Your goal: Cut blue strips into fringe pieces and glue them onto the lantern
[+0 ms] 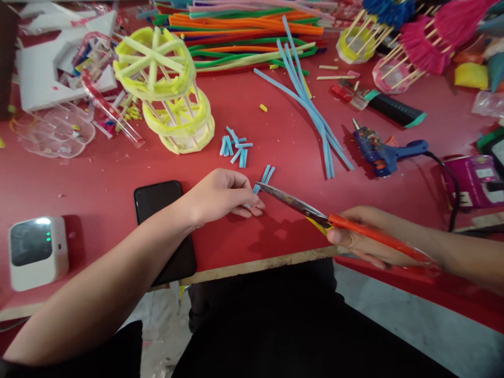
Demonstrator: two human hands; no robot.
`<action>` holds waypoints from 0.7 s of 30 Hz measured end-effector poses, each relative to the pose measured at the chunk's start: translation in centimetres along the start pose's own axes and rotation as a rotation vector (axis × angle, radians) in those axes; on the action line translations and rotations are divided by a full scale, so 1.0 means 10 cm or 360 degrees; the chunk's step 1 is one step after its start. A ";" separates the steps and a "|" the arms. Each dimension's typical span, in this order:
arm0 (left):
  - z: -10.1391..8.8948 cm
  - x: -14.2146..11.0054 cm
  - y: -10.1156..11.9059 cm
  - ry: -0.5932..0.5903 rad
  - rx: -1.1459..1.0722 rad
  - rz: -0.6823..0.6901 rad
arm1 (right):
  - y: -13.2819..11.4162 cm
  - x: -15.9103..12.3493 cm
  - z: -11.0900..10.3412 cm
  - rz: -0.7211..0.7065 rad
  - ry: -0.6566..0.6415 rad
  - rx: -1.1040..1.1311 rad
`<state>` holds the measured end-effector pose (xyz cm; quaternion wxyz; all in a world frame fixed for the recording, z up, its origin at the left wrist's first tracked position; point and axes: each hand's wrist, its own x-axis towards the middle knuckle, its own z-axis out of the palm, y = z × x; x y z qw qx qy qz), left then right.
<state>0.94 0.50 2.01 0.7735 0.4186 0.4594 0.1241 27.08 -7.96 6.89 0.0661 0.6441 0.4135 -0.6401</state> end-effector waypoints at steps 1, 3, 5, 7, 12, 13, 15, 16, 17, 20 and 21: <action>-0.01 0.00 -0.01 -0.0034 -0.0032 0.0056 | 0.00 -0.01 0.00 -0.0018 0.0065 0.0020; -0.03 -0.01 -0.04 -0.0072 -0.0144 0.0189 | -0.03 0.00 -0.05 -0.0047 0.0249 0.0027; -0.03 -0.01 -0.05 -0.0038 -0.0292 0.0341 | -0.09 0.04 -0.15 -0.0066 0.0470 -0.0051; -0.03 -0.01 -0.05 0.0062 -0.0419 0.0491 | -0.19 0.13 -0.28 -0.0105 0.0676 -0.0197; -0.06 0.04 -0.07 0.0358 -0.0510 0.0719 | -0.50 0.46 -0.44 -0.0496 0.1129 -0.0568; -0.06 0.05 -0.08 0.0402 -0.0510 0.0729 | -0.55 0.53 -0.41 -0.0537 0.1274 -0.0743; -0.07 0.06 -0.09 0.0457 -0.0491 0.0744 | -0.62 0.66 -0.33 -0.0560 0.1561 -0.1053; -0.07 0.07 -0.10 0.0472 -0.0473 0.0752 | -0.63 0.72 -0.28 -0.0566 0.1669 -0.1163; -0.07 0.07 -0.10 0.0479 -0.0452 0.0760 | -0.63 0.77 -0.23 -0.0586 0.1748 -0.1250; -0.06 0.07 -0.11 0.0464 -0.0410 0.0775 | -0.58 0.83 -0.13 -0.0675 0.1848 -0.1432; -0.06 0.07 -0.12 0.0448 -0.0408 0.0780 | -0.57 0.81 -0.12 -0.0699 0.1857 -0.1477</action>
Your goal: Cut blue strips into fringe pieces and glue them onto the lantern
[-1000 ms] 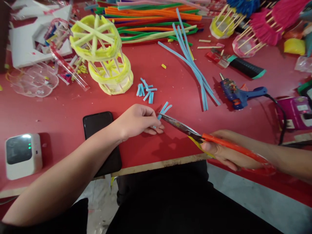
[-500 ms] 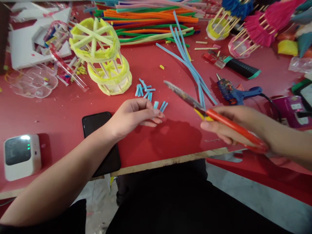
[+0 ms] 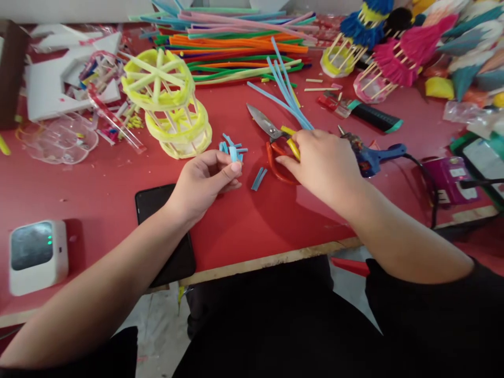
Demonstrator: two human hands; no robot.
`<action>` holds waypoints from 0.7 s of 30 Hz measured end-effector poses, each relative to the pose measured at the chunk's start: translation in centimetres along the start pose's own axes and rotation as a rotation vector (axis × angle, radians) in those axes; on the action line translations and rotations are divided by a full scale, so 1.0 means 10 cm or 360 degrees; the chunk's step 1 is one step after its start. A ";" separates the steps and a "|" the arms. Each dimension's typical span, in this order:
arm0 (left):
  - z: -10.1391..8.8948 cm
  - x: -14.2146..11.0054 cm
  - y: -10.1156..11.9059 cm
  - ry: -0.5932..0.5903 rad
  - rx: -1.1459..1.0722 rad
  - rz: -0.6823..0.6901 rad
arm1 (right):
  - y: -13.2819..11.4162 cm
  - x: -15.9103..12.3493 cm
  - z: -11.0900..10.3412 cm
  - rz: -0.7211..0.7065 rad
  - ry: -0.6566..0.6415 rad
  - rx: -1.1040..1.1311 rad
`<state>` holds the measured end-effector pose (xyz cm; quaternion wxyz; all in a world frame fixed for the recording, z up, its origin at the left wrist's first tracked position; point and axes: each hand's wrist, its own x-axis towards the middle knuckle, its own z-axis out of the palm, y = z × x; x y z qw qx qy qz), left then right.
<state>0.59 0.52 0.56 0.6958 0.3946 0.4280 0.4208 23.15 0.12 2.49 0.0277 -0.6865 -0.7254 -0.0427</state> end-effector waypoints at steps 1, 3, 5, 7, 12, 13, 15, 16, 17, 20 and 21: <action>0.00 0.00 0.00 -0.0019 -0.0005 0.0000 | 0.00 -0.02 -0.02 -0.0051 0.0011 -0.0011; 0.00 0.00 0.00 -0.0043 -0.0007 -0.0002 | -0.03 -0.05 -0.10 -0.0277 -0.0011 0.0061; -0.01 -0.01 0.01 -0.0046 0.0003 0.0001 | -0.07 -0.06 -0.16 -0.0653 -0.0098 0.0241; 0.00 -0.02 0.01 -0.0043 0.0005 0.0002 | -0.12 -0.06 -0.16 -0.0963 -0.0176 0.0376; 0.00 -0.03 0.01 -0.0020 0.0045 -0.0007 | -0.13 0.03 0.05 -0.1077 -0.0160 0.0436; 0.00 -0.02 0.01 -0.0012 0.0069 0.0002 | -0.12 0.04 0.09 -0.1102 -0.0172 0.0467; -0.01 -0.01 -0.01 0.0001 0.0134 0.0038 | -0.12 0.06 0.13 -0.1160 -0.0211 0.0528; -0.02 -0.01 -0.02 0.0001 0.0177 0.0065 | -0.13 0.06 0.13 -0.1172 -0.0238 0.0568; -0.03 0.00 -0.03 -0.0008 0.0230 0.0094 | -0.15 0.05 0.13 -0.1160 -0.0269 0.0621; -0.04 0.00 -0.05 -0.0054 0.0360 0.0171 | -0.19 0.02 0.10 -0.1012 -0.0257 0.0889; -0.05 -0.01 -0.05 -0.0062 0.0392 0.0189 | -0.20 0.01 0.09 -0.0971 -0.0188 0.0987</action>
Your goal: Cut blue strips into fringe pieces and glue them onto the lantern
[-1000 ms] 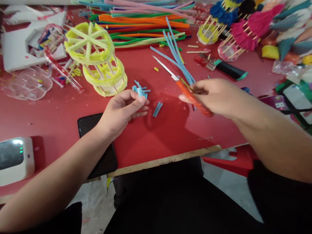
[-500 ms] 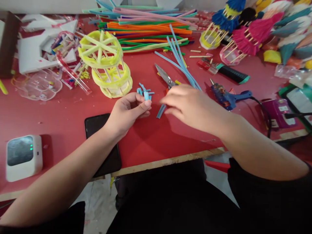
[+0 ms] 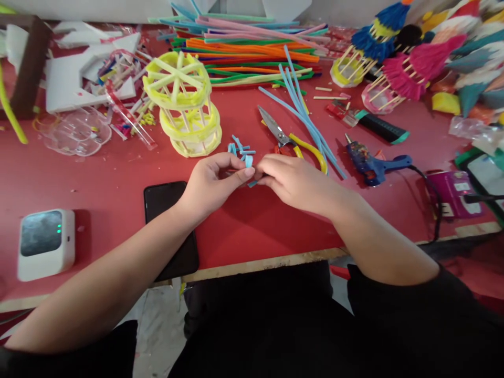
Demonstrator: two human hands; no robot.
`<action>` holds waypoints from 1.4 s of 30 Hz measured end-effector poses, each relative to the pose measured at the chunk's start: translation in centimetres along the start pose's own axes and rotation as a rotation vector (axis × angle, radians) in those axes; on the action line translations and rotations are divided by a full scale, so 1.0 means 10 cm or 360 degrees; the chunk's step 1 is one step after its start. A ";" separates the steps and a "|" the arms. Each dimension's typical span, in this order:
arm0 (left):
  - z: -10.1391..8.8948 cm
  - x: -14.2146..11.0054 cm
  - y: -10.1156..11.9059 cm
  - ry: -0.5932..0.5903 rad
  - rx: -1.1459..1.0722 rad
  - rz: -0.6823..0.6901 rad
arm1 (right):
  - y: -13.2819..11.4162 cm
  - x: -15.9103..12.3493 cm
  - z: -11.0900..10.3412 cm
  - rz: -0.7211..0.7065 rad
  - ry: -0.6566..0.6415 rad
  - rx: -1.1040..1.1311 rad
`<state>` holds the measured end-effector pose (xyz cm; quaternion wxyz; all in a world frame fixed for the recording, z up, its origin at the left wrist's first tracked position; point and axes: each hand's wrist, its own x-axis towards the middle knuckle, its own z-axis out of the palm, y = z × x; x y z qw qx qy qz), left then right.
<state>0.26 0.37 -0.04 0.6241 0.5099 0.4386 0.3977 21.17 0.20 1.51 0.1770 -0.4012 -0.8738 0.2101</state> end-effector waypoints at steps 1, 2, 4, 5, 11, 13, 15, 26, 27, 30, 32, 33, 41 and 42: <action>0.00 0.00 0.00 -0.0003 0.0020 0.0010 | 0.00 -0.01 0.00 -0.0013 0.0107 0.0047; 0.00 -0.01 0.00 -0.0012 0.0028 0.0006 | 0.00 -0.02 0.00 -0.0041 0.0205 0.0072; -0.01 -0.01 0.00 -0.0059 0.0020 -0.0029 | 0.00 -0.04 0.00 -0.0096 0.0340 0.0095; 0.00 -0.02 0.01 -0.0092 0.0015 -0.0051 | 0.00 -0.04 0.00 -0.0098 0.0386 0.0119; 0.02 -0.05 0.08 -0.0102 -0.0013 -0.0038 | -0.07 -0.02 0.13 0.0439 0.0711 0.1073; 0.03 -0.06 0.10 -0.0109 -0.0107 -0.0049 | -0.08 0.00 0.20 0.0574 0.0748 0.1527; 0.03 -0.07 0.10 -0.0138 -0.0158 -0.0061 | -0.07 0.03 0.26 0.0591 0.0743 0.1805; -0.02 -0.08 0.01 0.0015 0.1112 0.0641 | -0.10 -0.04 0.16 0.0369 0.0644 0.0913; -0.03 -0.08 0.00 0.0004 0.1176 0.0673 | -0.09 -0.05 0.17 0.0320 0.0602 0.0831; -0.04 -0.07 -0.02 -0.0040 0.1352 0.0687 | -0.04 -0.07 0.18 0.0259 0.0481 0.0694; -0.05 -0.06 -0.02 -0.0075 0.1464 0.0645 | -0.02 -0.07 0.18 0.0233 0.0413 0.0627; -0.05 -0.06 -0.02 -0.0087 0.1512 0.0615 | -0.01 -0.07 0.19 0.0206 0.0392 0.0582; -0.03 -0.05 -0.01 -0.0059 0.1571 0.0491 | 0.03 -0.08 0.19 -0.0002 0.0353 0.0386; -0.03 -0.05 -0.01 -0.0057 0.1567 0.0476 | 0.03 -0.07 0.20 -0.0002 0.0352 0.0387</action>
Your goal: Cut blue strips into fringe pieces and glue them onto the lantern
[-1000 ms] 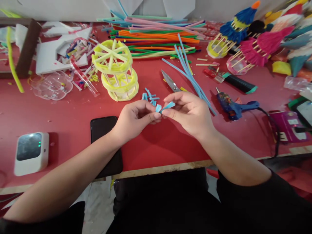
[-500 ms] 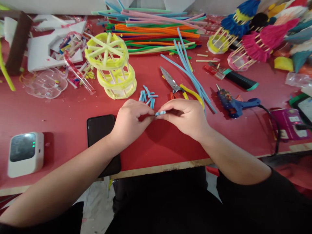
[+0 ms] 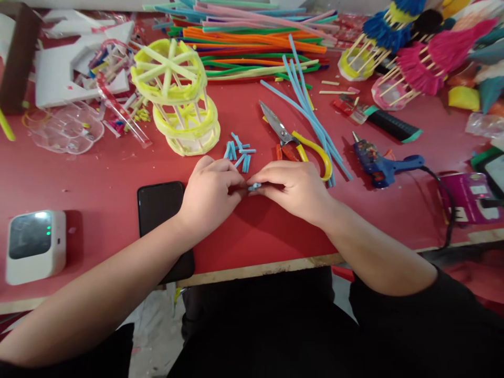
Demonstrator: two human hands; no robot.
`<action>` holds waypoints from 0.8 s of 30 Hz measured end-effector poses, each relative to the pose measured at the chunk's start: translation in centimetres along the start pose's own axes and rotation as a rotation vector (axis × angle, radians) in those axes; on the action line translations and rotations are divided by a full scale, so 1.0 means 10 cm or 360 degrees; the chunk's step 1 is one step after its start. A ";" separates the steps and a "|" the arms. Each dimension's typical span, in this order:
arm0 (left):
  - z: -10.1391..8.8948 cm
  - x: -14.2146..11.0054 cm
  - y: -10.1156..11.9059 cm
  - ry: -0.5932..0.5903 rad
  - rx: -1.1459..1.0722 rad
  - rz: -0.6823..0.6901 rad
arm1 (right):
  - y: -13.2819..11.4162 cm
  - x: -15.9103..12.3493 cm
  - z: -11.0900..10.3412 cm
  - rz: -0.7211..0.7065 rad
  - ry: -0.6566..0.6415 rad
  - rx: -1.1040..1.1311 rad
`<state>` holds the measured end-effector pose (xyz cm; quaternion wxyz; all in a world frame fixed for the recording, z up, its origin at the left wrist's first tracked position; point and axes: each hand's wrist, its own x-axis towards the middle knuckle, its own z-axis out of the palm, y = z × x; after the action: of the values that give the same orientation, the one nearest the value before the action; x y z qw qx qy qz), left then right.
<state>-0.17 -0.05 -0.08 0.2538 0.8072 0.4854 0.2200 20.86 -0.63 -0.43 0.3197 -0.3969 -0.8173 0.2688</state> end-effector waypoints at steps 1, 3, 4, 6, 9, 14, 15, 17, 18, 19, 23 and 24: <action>0.00 0.00 0.00 -0.0007 -0.0001 -0.0011 | 0.00 0.00 0.01 -0.0006 0.0007 0.0003; 0.01 0.01 0.01 -0.0005 -0.0001 -0.0024 | 0.00 0.01 0.02 -0.0022 0.0034 0.0009; 0.01 0.02 0.01 0.0006 -0.0005 -0.0027 | 0.00 0.01 0.03 -0.0022 0.0044 0.0009; 0.02 0.02 0.00 0.0037 -0.0026 -0.0030 | -0.01 0.01 0.03 -0.0001 0.0043 0.0006; 0.03 0.03 -0.02 0.0057 -0.0050 -0.0023 | -0.01 0.02 0.03 0.0045 0.0009 0.0007; 0.03 0.03 -0.02 0.0072 -0.0155 -0.0024 | 0.02 0.02 0.00 -0.0048 -0.0080 0.0041; 0.03 0.03 -0.01 0.0086 -0.0201 -0.0039 | 0.03 0.02 -0.01 -0.0069 -0.0083 0.0057; 0.02 0.02 0.02 0.0085 -0.0300 -0.0069 | 0.05 0.02 -0.02 -0.0101 -0.0059 0.0096; 0.01 0.00 0.04 0.0073 -0.0357 -0.0082 | 0.06 0.01 -0.03 -0.0114 -0.0032 0.0115; 0.00 -0.01 0.05 0.0064 -0.0418 -0.0098 | 0.07 0.01 -0.05 -0.0122 0.0000 0.0132; -0.02 -0.04 0.10 0.0003 -0.0677 -0.0157 | 0.11 0.02 -0.10 -0.0104 0.0061 0.0201; -0.02 -0.04 0.10 -0.0029 -0.0737 -0.0156 | 0.12 0.02 -0.11 -0.0105 0.0049 0.0229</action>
<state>0.23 -0.79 0.62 0.4469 0.7048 0.4584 0.3057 22.12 0.38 -0.51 0.3686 -0.3499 -0.8035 0.3100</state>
